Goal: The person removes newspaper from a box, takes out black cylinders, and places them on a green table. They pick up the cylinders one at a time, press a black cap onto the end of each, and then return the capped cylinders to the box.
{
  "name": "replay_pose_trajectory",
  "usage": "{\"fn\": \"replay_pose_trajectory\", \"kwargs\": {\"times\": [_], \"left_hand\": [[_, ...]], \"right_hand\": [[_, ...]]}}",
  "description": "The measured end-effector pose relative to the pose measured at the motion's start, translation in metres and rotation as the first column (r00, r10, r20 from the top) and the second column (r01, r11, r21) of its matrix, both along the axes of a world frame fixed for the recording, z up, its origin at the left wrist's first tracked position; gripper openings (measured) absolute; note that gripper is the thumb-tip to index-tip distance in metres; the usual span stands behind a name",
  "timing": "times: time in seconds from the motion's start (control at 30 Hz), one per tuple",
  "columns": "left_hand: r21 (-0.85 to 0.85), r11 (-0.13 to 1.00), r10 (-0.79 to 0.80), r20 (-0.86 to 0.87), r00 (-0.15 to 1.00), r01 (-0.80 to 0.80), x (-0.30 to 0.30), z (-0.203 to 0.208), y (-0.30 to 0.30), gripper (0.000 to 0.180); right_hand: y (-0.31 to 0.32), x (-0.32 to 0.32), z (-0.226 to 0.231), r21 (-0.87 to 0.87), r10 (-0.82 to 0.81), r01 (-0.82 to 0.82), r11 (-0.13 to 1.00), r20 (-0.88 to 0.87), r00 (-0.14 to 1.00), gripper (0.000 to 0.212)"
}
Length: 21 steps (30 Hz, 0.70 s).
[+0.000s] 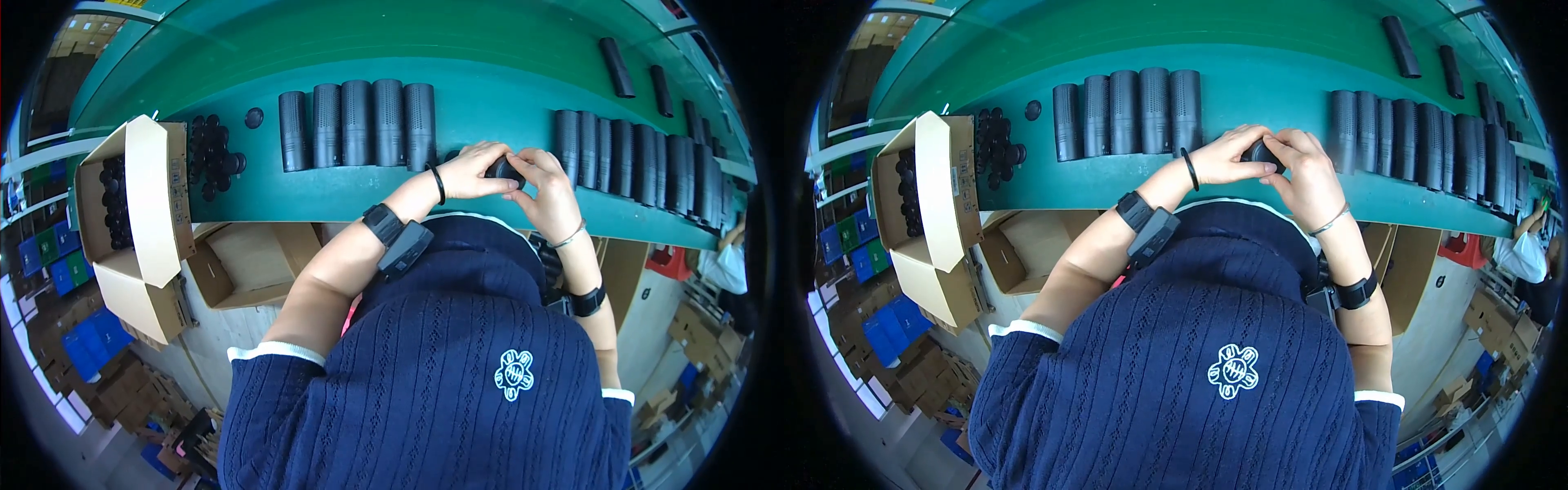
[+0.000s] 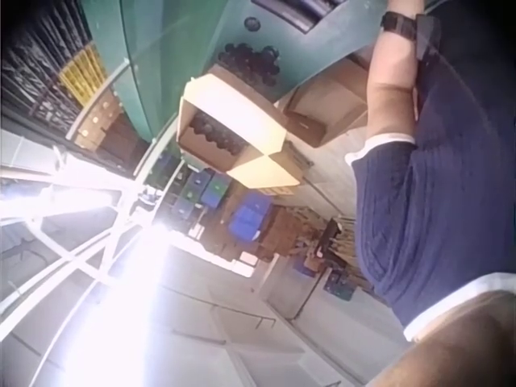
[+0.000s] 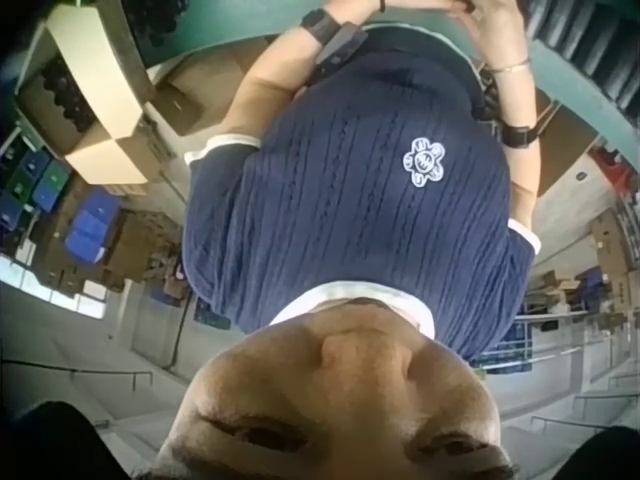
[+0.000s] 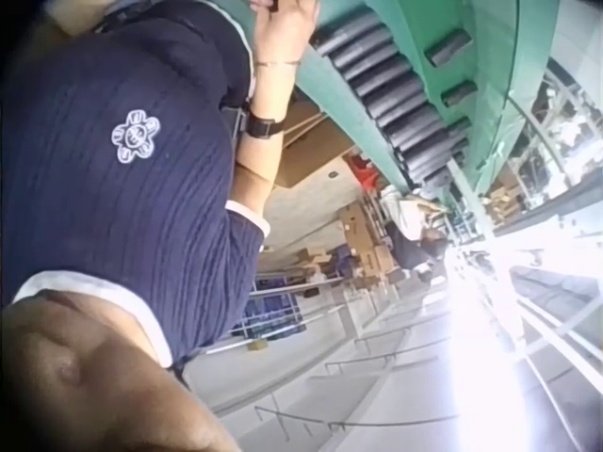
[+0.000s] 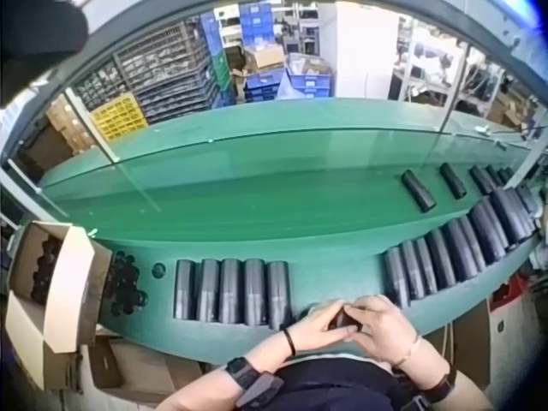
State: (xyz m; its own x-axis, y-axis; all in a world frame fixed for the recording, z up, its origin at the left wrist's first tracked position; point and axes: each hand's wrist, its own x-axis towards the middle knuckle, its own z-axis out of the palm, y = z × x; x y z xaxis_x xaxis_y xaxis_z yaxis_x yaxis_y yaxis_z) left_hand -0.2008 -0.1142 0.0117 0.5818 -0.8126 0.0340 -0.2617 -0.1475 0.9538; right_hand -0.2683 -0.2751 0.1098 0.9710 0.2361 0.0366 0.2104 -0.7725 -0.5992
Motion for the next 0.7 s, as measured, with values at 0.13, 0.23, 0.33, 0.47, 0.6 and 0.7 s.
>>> {"fn": "replay_pose_trajectory", "kwargs": {"times": [0.13,0.23,0.33,0.47,0.6,0.7], "left_hand": [[0.001,1.0,0.017,-0.022,1.0,-0.017,0.002,0.0,0.002,0.05],[-0.053,0.998,0.02,-0.127,0.992,-0.027,0.001,-0.001,0.007,0.047],[-0.108,0.993,0.024,-0.195,0.98,-0.046,-0.001,-0.003,0.009,0.05],[-0.016,0.995,0.097,-0.022,0.995,-0.097,-0.006,0.01,0.009,0.056],[-0.077,0.984,0.146,-0.167,0.975,-0.161,-0.006,0.002,0.006,0.06],[-0.155,0.976,0.108,-0.27,0.957,-0.154,-0.005,0.001,0.005,0.063]], "right_hand": [[0.0,0.002,-0.01,0.022,0.022,-0.023,1.0,0.052,0.998,0.057],[-0.003,0.002,-0.019,0.175,0.025,-0.037,0.984,0.07,0.997,0.044],[-0.008,0.005,-0.043,0.609,-0.08,0.22,0.762,-0.249,0.965,0.031],[-0.009,0.006,-0.056,0.668,-0.018,0.315,0.674,-0.411,0.911,0.027],[-0.008,0.018,-0.051,0.672,0.06,0.394,0.628,-0.546,0.836,0.029],[-0.012,0.019,-0.047,0.664,0.118,0.483,0.571,-0.648,0.752,0.027]]}}
